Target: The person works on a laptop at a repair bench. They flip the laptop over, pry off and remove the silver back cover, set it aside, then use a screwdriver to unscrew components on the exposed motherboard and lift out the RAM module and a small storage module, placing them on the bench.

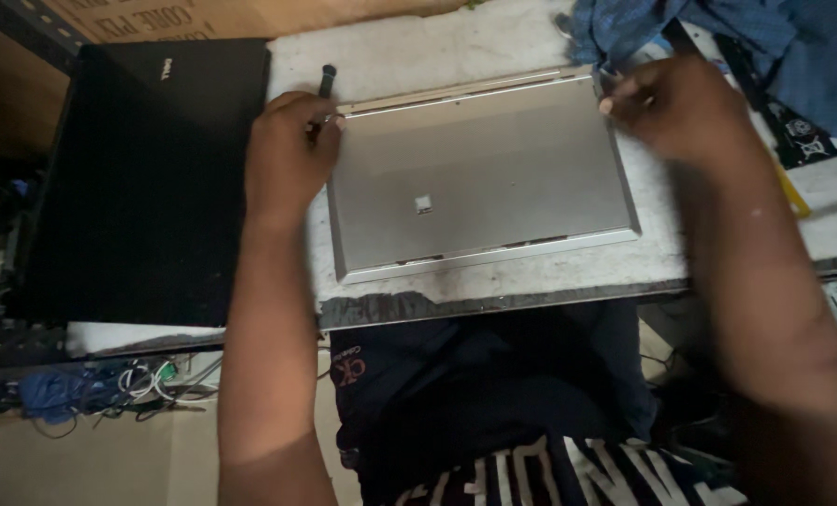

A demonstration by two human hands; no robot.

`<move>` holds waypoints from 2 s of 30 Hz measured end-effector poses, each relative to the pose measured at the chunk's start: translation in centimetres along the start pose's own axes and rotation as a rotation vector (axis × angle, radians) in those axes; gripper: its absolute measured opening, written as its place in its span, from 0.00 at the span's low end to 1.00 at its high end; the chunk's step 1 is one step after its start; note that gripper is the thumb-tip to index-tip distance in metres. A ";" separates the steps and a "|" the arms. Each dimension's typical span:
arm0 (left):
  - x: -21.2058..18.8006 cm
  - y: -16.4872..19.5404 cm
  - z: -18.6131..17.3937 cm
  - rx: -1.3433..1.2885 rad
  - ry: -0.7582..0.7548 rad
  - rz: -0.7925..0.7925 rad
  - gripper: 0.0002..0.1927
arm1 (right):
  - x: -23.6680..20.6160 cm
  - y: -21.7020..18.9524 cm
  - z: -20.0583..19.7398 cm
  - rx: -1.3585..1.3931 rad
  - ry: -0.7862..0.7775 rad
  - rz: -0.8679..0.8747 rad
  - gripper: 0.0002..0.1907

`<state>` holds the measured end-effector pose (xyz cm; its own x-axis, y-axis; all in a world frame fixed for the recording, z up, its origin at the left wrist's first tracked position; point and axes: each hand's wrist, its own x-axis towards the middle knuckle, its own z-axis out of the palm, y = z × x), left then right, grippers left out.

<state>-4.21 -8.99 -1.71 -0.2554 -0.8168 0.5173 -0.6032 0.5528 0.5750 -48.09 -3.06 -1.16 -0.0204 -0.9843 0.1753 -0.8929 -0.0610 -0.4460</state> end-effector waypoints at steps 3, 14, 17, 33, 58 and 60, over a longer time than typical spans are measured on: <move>0.1 0.2 -0.1 -0.030 0.001 0.020 0.09 | -1.5 -1.3 -0.5 -0.066 0.002 0.037 0.14; -0.8 0.3 1.7 0.302 -0.028 -0.008 0.06 | -7.0 -2.1 -0.8 -0.007 0.066 0.075 0.18; -0.9 0.3 2.4 0.347 -0.038 -0.002 0.07 | -8.3 -1.8 -0.9 0.000 0.054 0.078 0.18; -1.3 -0.2 3.1 0.386 -0.016 0.057 0.07 | -12.9 -1.0 -1.2 0.337 -0.079 0.083 0.14; -1.3 -2.0 3.8 0.397 0.055 0.133 0.10 | -10.7 -6.2 -1.2 -0.020 0.043 -0.629 0.09; -1.4 -2.3 4.0 0.415 0.069 0.134 0.10 | -10.3 -6.9 -0.7 -0.076 0.003 -0.597 0.12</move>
<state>-5.43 -9.76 -6.31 -0.3095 -0.7217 0.6191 -0.8242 0.5284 0.2038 -42.02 7.67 0.78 0.4930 -0.7833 0.3787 -0.7804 -0.5905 -0.2057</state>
